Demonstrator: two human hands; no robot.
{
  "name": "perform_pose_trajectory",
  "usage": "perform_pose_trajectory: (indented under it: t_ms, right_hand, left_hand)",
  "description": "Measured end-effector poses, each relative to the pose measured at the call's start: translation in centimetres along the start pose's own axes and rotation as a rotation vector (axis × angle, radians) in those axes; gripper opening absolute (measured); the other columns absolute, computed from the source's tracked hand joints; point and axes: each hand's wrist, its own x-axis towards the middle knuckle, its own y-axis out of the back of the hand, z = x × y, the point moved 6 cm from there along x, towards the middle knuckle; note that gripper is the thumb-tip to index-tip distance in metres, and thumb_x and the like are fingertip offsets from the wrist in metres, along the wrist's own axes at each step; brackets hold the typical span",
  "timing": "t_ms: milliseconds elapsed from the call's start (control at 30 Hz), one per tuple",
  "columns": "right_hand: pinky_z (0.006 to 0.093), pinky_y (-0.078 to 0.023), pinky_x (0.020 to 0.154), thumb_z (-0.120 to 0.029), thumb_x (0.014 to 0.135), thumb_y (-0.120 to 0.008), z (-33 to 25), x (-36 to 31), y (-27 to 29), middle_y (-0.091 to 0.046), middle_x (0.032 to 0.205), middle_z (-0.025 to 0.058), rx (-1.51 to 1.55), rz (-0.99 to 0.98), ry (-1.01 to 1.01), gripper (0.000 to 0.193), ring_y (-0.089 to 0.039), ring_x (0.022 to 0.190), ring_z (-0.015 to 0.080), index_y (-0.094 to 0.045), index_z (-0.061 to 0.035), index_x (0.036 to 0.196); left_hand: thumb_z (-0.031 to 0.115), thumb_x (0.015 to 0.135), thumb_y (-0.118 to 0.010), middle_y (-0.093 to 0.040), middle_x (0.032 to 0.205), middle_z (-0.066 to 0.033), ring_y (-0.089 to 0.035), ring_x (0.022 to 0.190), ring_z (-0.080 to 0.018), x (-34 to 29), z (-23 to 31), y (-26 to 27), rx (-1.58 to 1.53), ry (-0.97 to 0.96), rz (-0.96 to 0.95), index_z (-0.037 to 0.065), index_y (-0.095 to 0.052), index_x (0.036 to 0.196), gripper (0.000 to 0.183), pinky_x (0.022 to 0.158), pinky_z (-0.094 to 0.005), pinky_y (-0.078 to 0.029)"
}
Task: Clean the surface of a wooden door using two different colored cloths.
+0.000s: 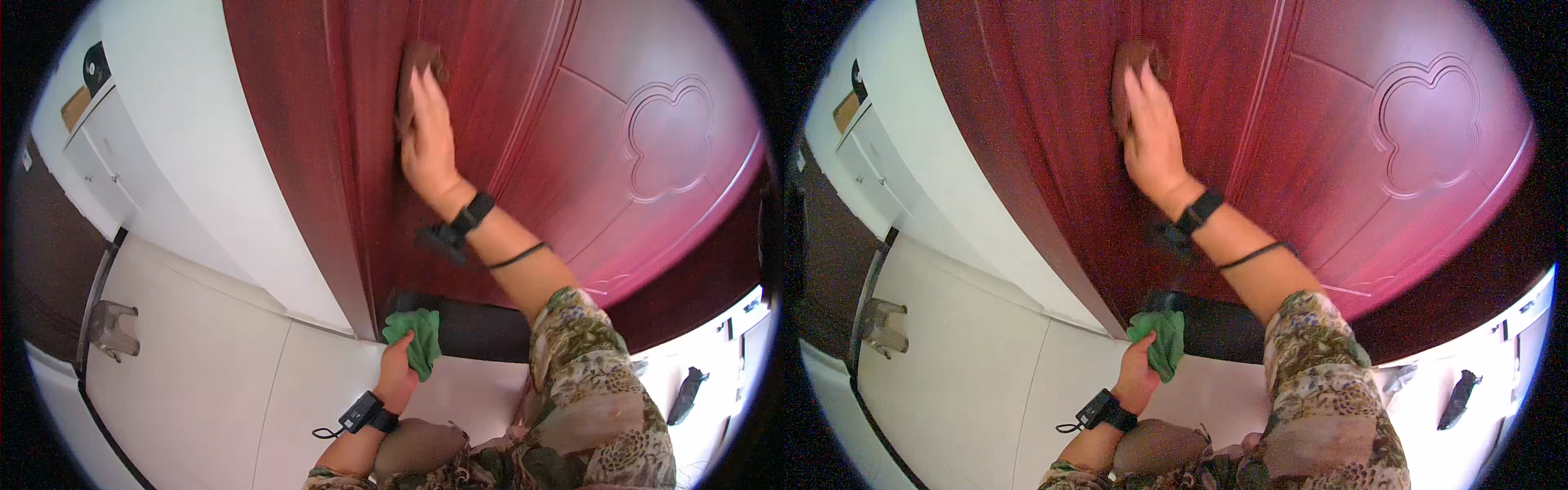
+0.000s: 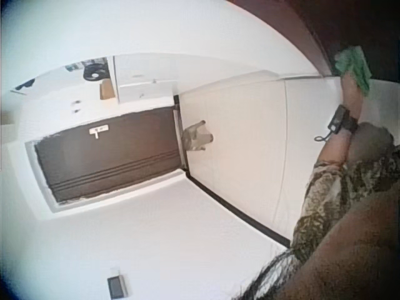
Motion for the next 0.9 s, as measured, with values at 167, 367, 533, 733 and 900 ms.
perform_pose_trajectory:
  t_ms: [167,367,533,733,900]
  right_hand:
    - [0.0438,-0.025,0.107,0.015,0.071,-0.044,-0.7,-12.5,-2.8,-0.023,0.142,0.0245,-0.014,-0.258,-0.244,0.069,-0.028,0.129,0.0392,-0.027,0.0006,0.137]
    - [0.0397,-0.022,0.109,0.015,0.075,-0.041,-2.3,-12.9,-2.5,-0.021,0.144,0.0243,0.187,-0.289,-0.389,0.064,-0.024,0.132,0.0387,-0.028,0.0008,0.136]
    - [0.0372,-0.02,0.109,0.004,0.082,-0.037,-2.1,0.6,-0.4,-0.023,0.143,0.0246,0.256,0.055,-0.178,0.056,-0.023,0.133,0.0379,-0.028,0.0004,0.137]
    - [0.0342,-0.024,0.107,-0.009,0.088,-0.033,-2.7,10.0,0.3,-0.031,0.14,0.0215,0.588,0.082,-0.137,0.051,-0.028,0.132,0.032,-0.027,-0.0005,0.138]
    - [0.0401,-0.012,0.111,-0.009,0.085,-0.034,-4.5,3.4,-0.1,-0.017,0.145,0.0245,0.499,0.087,-0.061,0.057,-0.014,0.136,0.0366,-0.021,0.0024,0.139]
  left_hand:
    - [0.014,0.091,-0.047,-0.057,0.115,-0.0118,-0.055,0.106,-0.0276,-0.9,1.3,0.2,0.007,-0.036,-0.002,0.003,-0.048,0.119,0.03,0.09,-0.0419,-0.045]
    - [0.013,0.09,-0.049,-0.056,0.115,-0.0109,-0.055,0.105,-0.0265,-1.8,2.1,0.6,-0.005,-0.047,0.053,0.003,-0.048,0.119,0.031,0.089,-0.0409,-0.045]
    - [0.012,0.089,-0.052,-0.057,0.113,-0.0099,-0.056,0.103,-0.025,-1.8,1.8,-0.1,-0.007,-0.024,0.035,0.003,-0.05,0.118,0.03,0.088,-0.0394,-0.046]
    - [0.013,0.091,-0.049,-0.054,0.119,-0.0122,-0.053,0.107,-0.0275,-2.1,2.0,-1.1,0.036,0.016,0.022,0.002,-0.047,0.121,0.033,0.092,-0.0426,-0.044]
    - [0.013,0.09,-0.05,-0.057,0.114,-0.0109,-0.056,0.104,-0.0276,-1.6,1.8,-0.5,0.023,0.01,-0.008,0.002,-0.05,0.117,0.029,0.09,-0.042,-0.045]
